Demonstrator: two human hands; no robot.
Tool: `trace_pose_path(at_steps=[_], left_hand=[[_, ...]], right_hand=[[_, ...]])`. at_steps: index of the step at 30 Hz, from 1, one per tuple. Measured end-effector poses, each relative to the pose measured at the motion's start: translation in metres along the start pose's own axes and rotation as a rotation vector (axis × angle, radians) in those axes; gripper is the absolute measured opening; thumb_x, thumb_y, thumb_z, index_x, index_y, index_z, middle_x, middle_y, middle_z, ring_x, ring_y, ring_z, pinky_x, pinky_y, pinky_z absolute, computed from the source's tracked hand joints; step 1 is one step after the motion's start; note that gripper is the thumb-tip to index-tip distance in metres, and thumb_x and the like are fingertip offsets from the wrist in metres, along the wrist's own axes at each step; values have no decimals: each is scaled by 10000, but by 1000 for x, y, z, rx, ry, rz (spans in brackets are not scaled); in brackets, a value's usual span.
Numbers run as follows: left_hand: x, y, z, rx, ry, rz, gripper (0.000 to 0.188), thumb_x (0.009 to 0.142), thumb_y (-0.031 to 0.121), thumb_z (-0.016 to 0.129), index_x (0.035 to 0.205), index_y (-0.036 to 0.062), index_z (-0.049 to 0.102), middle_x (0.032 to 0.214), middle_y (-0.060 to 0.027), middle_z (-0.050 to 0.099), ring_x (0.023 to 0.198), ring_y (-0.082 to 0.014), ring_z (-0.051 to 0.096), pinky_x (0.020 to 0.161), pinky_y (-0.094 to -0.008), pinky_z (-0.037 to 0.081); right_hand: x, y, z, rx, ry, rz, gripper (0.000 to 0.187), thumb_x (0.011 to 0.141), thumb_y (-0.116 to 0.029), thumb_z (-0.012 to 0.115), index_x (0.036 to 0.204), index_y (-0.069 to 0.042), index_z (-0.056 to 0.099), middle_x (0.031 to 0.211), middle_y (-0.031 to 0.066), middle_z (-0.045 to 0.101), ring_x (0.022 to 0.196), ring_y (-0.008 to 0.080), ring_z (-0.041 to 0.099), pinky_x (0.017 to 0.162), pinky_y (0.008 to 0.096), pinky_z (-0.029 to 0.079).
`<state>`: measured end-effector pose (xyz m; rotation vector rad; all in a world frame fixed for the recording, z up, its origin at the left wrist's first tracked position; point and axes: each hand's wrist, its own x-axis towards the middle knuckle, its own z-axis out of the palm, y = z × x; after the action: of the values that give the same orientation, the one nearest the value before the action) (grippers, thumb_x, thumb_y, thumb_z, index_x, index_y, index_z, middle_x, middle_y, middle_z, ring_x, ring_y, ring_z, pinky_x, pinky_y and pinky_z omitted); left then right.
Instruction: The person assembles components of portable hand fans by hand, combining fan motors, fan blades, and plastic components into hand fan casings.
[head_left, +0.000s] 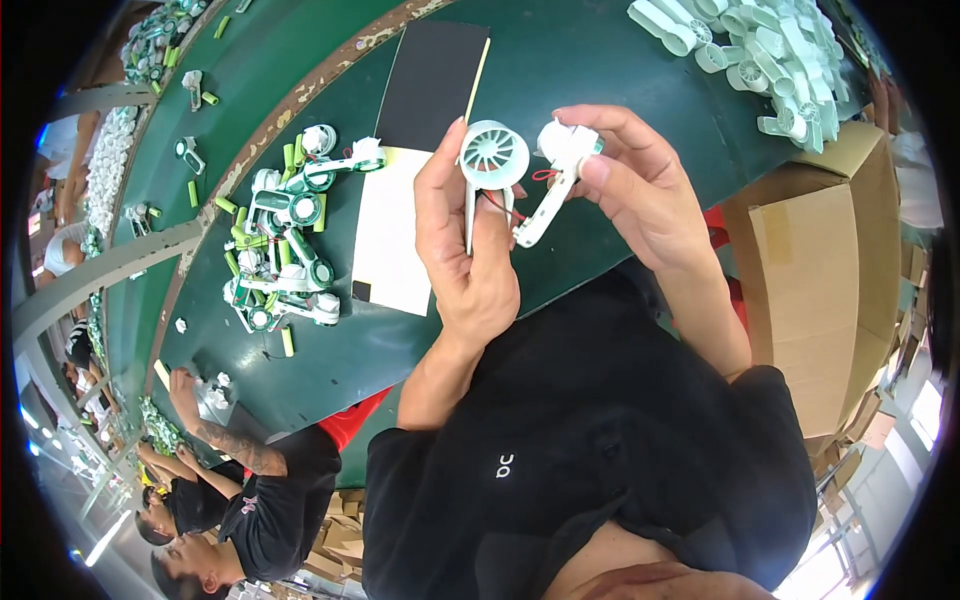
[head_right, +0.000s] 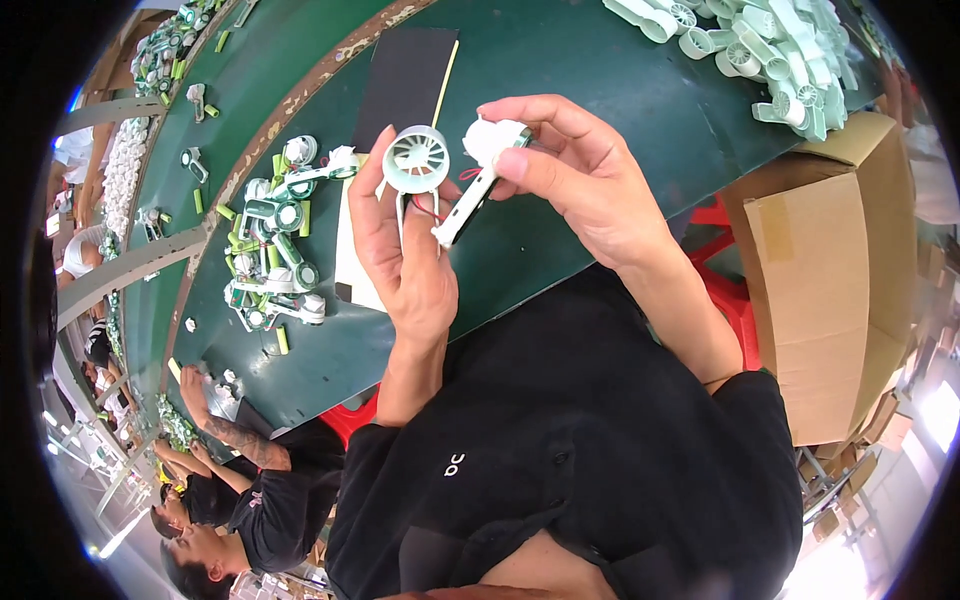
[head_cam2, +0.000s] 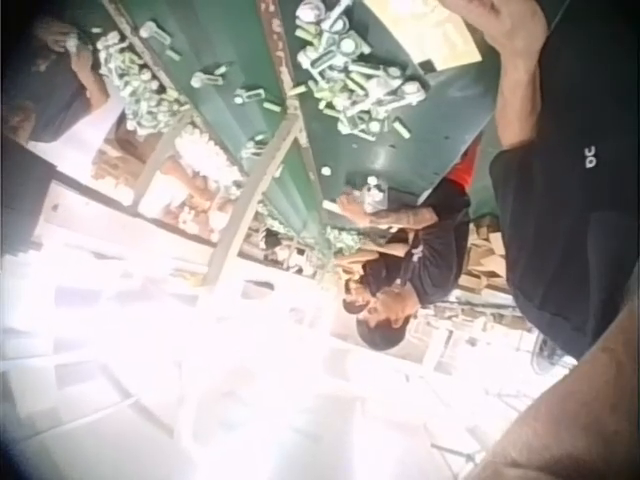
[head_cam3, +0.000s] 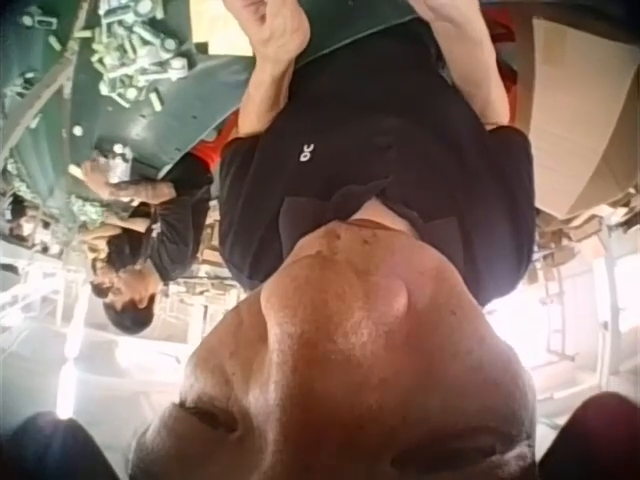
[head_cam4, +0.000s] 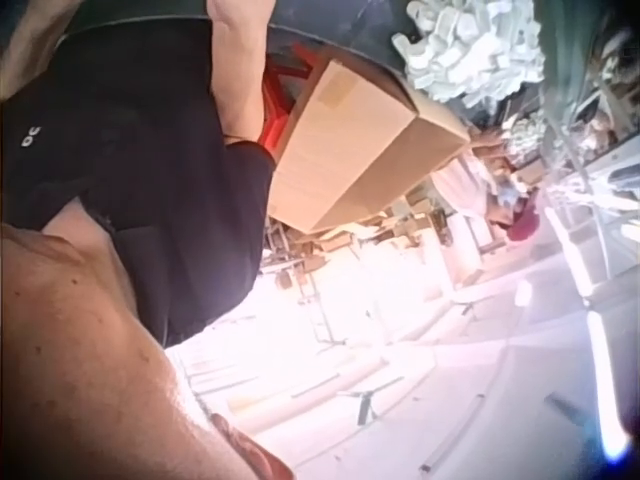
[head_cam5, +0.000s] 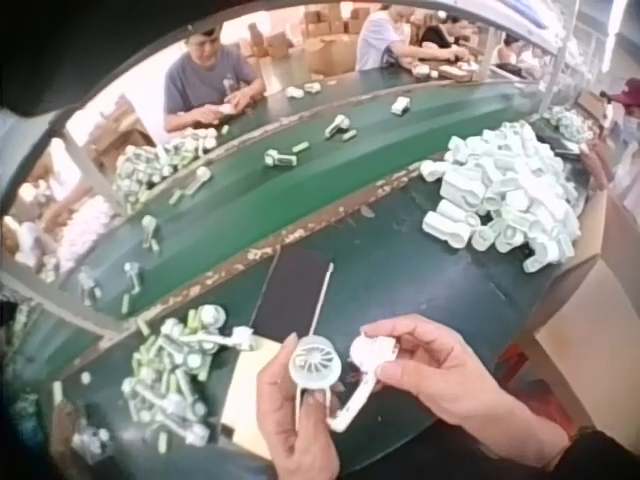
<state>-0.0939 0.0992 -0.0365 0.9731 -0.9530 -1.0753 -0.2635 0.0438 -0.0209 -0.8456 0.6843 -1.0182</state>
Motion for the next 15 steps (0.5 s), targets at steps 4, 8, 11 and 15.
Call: trace_pose_path(at_steps=[4,8,11,15], left_hand=[[0,-5,3,-19,-19,-1,559,1044,-2,453,1587,2,321,1313,-97,585,994,-98,567,778,-230,466],[5,15,6,-98,-17,-178,734,939,162,539,1611,11,285,1241,-119,607,1041,-146,587,764,-272,465],[6,12,-2,-239,-71,-198,841,881,237,558,1625,4,243,1282,-134,593,1111,-185,586,772,-273,458],[4,12,-1,-344,-52,-242,807,935,273,569,1620,3,238,1343,-148,577,1157,-213,593,849,-296,484]], right_hand=[[-1,-8,2,-273,-51,-301,374,965,3,705,1333,17,639,1166,77,655,1025,142,667,921,291,557],[2,-21,-3,-316,-4,-244,415,956,15,713,1359,25,616,1225,79,618,1032,146,669,931,284,553],[2,-28,1,-350,114,-312,483,932,-10,755,1380,23,579,1261,101,619,1014,148,679,909,272,548],[1,-27,1,-360,158,-389,468,897,-29,798,1319,14,602,1205,108,657,989,141,677,881,270,542]])
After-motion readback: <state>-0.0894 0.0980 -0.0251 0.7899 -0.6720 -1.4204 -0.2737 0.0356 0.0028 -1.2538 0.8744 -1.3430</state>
